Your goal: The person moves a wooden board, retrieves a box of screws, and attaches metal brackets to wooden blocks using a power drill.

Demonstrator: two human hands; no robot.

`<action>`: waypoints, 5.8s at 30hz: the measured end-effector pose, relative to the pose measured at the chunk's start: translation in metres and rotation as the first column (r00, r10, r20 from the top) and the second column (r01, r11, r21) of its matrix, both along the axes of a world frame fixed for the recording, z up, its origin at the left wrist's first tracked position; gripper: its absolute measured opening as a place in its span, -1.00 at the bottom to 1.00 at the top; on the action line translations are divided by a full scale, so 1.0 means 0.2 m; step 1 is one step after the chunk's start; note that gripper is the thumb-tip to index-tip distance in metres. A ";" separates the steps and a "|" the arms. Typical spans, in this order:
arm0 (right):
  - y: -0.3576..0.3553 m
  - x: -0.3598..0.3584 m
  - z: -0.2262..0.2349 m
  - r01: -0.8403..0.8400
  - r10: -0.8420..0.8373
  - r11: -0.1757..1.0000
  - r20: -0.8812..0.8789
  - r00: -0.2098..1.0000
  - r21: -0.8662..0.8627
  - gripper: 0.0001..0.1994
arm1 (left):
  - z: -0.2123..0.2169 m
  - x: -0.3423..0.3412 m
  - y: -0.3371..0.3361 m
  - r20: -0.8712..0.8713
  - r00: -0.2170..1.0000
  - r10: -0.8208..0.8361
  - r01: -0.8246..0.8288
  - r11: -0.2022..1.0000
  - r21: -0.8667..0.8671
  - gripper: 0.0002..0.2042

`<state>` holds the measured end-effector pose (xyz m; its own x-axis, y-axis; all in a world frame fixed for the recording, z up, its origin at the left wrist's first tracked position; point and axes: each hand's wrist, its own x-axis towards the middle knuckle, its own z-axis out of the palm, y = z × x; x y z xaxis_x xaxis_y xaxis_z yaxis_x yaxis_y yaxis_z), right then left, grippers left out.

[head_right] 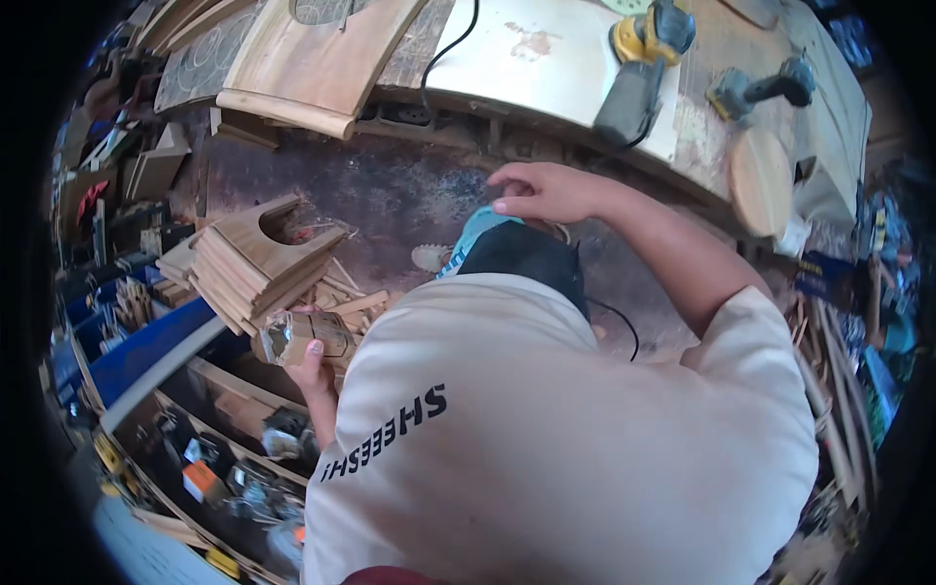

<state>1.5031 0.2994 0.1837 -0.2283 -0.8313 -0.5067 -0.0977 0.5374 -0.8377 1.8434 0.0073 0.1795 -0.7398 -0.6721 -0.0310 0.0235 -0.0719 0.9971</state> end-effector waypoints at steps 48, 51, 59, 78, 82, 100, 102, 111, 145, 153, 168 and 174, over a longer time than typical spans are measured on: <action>-2.08 0.39 -0.11 -0.033 0.192 0.873 -0.280 0.941 0.487 -0.80 | -0.10 -0.52 -2.72 -0.014 0.956 -0.293 0.292 0.949 0.118 -0.24; -2.18 0.40 -0.11 -0.043 0.244 0.885 -0.384 0.890 0.463 -0.80 | -0.12 -0.54 -2.84 -0.059 0.957 -0.284 0.290 0.945 0.151 -0.27; -2.58 0.23 0.09 -0.296 0.623 0.623 -0.231 0.747 0.724 -0.74 | -0.17 -0.69 -3.16 -0.067 0.947 -0.315 0.320 0.943 0.094 -0.27; -4.17 -0.56 0.26 -0.262 0.252 0.965 -0.310 0.917 0.010 -0.76 | 0.01 -1.21 -4.18 0.012 0.988 -0.157 0.155 0.983 0.097 -0.26; -4.57 -0.53 0.20 -0.133 0.073 0.964 -0.254 0.965 -0.230 -0.76 | -0.07 -1.23 -4.51 0.002 0.976 -0.218 0.217 0.975 0.056 -0.27; -7.53 0.34 0.21 -0.541 0.781 0.336 -0.093 0.618 -0.771 -0.68 | -0.29 -0.53 -6.67 0.219 0.949 -0.226 0.230 0.973 0.011 -0.26; -7.68 0.33 0.18 -0.583 0.797 0.319 -0.122 0.592 -0.747 -0.66 | -0.31 -0.50 -6.82 0.273 0.940 -0.207 0.214 0.977 0.006 -0.26; -7.61 -0.40 0.06 -0.323 0.440 0.702 0.030 0.897 -0.635 -0.48 | -0.38 -1.03 -7.29 0.253 0.882 -0.397 0.396 0.916 0.059 -0.25; -7.72 -3.62 -0.24 0.837 -0.906 0.422 -0.140 0.399 -0.348 -0.69 | -0.34 -5.91 -7.59 0.017 0.271 -0.962 0.961 0.272 0.047 -0.26; -7.74 -4.38 -0.19 0.896 -0.979 0.201 -0.101 0.175 -0.396 -0.22 | -0.06 -6.83 -7.14 -0.112 -0.114 -0.987 0.991 -0.105 -0.085 -0.25; -6.78 -5.79 -0.22 0.765 -0.959 -0.266 0.244 -0.146 -0.587 -0.26 | 0.00 -8.17 -6.03 -0.113 -0.112 -0.987 0.991 -0.102 -0.088 -0.40; -6.30 -6.09 -0.28 0.683 -0.887 -0.461 0.302 -0.348 -0.566 -0.25 | 0.20 -8.61 -5.64 -0.102 -0.424 -0.900 0.898 -0.402 -0.181 -0.53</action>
<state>0.2848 -0.9613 0.1281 -0.8136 0.5812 0.0135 -0.1367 -0.1686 -0.9762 0.1222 -1.1198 0.2195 -0.2936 0.9413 0.1666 0.0468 -0.1599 0.9860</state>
